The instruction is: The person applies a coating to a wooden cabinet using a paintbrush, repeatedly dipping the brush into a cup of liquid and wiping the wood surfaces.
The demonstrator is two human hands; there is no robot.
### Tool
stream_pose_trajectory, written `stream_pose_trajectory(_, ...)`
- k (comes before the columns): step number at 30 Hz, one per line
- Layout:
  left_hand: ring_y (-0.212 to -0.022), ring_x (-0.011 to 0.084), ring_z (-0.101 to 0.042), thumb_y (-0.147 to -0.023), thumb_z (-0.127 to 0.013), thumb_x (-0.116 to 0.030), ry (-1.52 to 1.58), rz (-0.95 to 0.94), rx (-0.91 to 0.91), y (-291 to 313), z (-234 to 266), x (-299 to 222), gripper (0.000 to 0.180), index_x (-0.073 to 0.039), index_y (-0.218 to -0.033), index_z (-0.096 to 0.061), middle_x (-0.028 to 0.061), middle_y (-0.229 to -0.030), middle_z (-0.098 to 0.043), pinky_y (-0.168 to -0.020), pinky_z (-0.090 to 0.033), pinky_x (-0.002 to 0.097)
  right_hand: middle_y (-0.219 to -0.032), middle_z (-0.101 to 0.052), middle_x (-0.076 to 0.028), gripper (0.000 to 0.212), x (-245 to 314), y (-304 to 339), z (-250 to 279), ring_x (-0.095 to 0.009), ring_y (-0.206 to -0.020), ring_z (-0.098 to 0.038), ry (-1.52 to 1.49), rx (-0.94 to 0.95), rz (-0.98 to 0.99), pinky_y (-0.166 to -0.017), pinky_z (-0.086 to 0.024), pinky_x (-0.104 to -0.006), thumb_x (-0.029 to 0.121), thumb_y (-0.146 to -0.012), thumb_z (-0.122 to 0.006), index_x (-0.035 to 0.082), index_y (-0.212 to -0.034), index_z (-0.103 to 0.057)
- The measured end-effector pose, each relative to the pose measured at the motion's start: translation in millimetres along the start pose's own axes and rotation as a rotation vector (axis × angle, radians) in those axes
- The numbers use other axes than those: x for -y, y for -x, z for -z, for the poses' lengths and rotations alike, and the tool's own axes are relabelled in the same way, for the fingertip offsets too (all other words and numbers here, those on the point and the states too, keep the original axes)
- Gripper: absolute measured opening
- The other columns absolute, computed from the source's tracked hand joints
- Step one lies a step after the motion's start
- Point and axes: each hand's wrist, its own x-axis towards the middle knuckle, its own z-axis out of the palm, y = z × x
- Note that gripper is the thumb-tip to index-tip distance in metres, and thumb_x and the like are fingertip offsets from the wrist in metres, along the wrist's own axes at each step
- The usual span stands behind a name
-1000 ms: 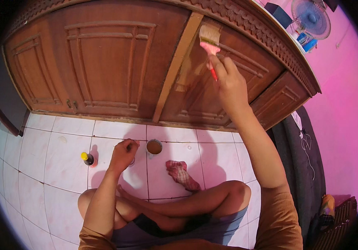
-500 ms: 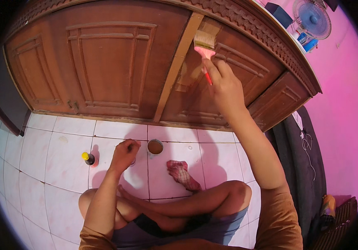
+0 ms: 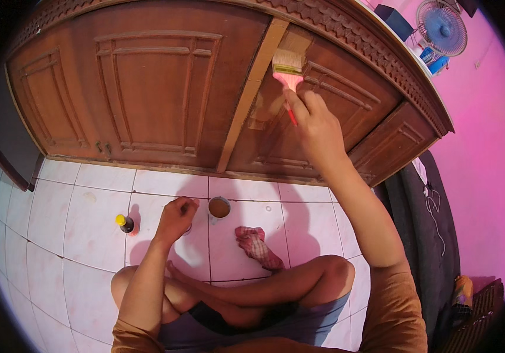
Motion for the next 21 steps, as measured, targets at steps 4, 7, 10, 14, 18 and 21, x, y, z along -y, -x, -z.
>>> stream_pose_trajectory(4, -0.062, 0.0122, -0.056, -0.095, -0.067, -0.027, 0.031, -0.009, 0.007, 0, -4, -5, 0.029, 0.001, -0.094, -0.07, 0.0091, -0.071, -0.066, -0.06, -0.046, 0.0304, -0.104, -0.057, -0.009, 0.038, -9, -3, 15, -0.026, -0.095, -0.061, 0.038, -0.074, -0.003, -0.073, -0.056, -0.0384, 0.011, -0.088, -0.064, 0.005, -0.126, -0.061)
stream_pose_trajectory(7, -0.062, 0.0124, -0.057, -0.095, -0.067, -0.029, -0.015, -0.051, -0.004, -1, -6, -3, 0.031, 0.002, -0.093, -0.07, 0.0085, -0.07, -0.065, -0.06, -0.047, 0.0304, -0.104, -0.058, -0.008, 0.038, -16, -26, 21, -0.027, -0.094, -0.061, 0.04, -0.172, 0.043, -0.073, -0.056, -0.0382, 0.01, -0.087, -0.065, 0.006, -0.125, -0.062)
stream_pose_trajectory(10, -0.063, 0.013, -0.058, -0.095, -0.066, -0.029, -0.05, -0.007, 0.017, 0, -2, -8, 0.031, 0.002, -0.093, -0.07, 0.0087, -0.071, -0.066, -0.06, -0.047, 0.0304, -0.104, -0.059, -0.01, 0.043, -10, -19, 10, -0.029, -0.095, -0.063, -0.018, -0.112, 0.006, -0.074, -0.056, -0.0392, 0.005, -0.083, -0.066, 0.007, -0.126, -0.062)
stream_pose_trajectory(14, -0.066, 0.0145, -0.06, -0.095, -0.066, -0.028, 0.017, 0.072, 0.059, 0, -1, -10, 0.03, 0.001, -0.095, -0.07, 0.0103, -0.075, -0.069, -0.064, -0.049, 0.03, -0.101, -0.059, -0.01, 0.039, -1, 6, -4, -0.029, -0.093, -0.063, -0.065, -0.037, -0.027, -0.072, -0.056, -0.0397, 0.007, -0.086, -0.067, 0.006, -0.125, -0.062)
stream_pose_trajectory(18, -0.066, 0.0137, -0.06, -0.095, -0.067, -0.028, -0.026, -0.058, -0.011, 1, 0, 3, 0.029, 0.001, -0.095, -0.071, 0.011, -0.074, -0.069, -0.065, -0.049, 0.0296, -0.103, -0.06, -0.011, 0.036, -5, 10, 7, -0.029, -0.094, -0.063, -0.08, -0.057, -0.042, -0.071, -0.056, -0.04, 0.01, -0.09, -0.066, 0.006, -0.126, -0.062)
stream_pose_trajectory(21, -0.067, 0.0134, -0.06, -0.094, -0.067, -0.026, 0.045, -0.006, 0.038, 0, -5, -9, 0.027, 0.001, -0.095, -0.071, 0.0121, -0.076, -0.069, -0.065, -0.049, 0.0298, -0.104, -0.061, -0.011, 0.038, -30, -6, 21, -0.03, -0.093, -0.064, -0.051, -0.169, -0.016, -0.071, -0.055, -0.0409, 0.006, -0.088, -0.068, 0.008, -0.126, -0.062)
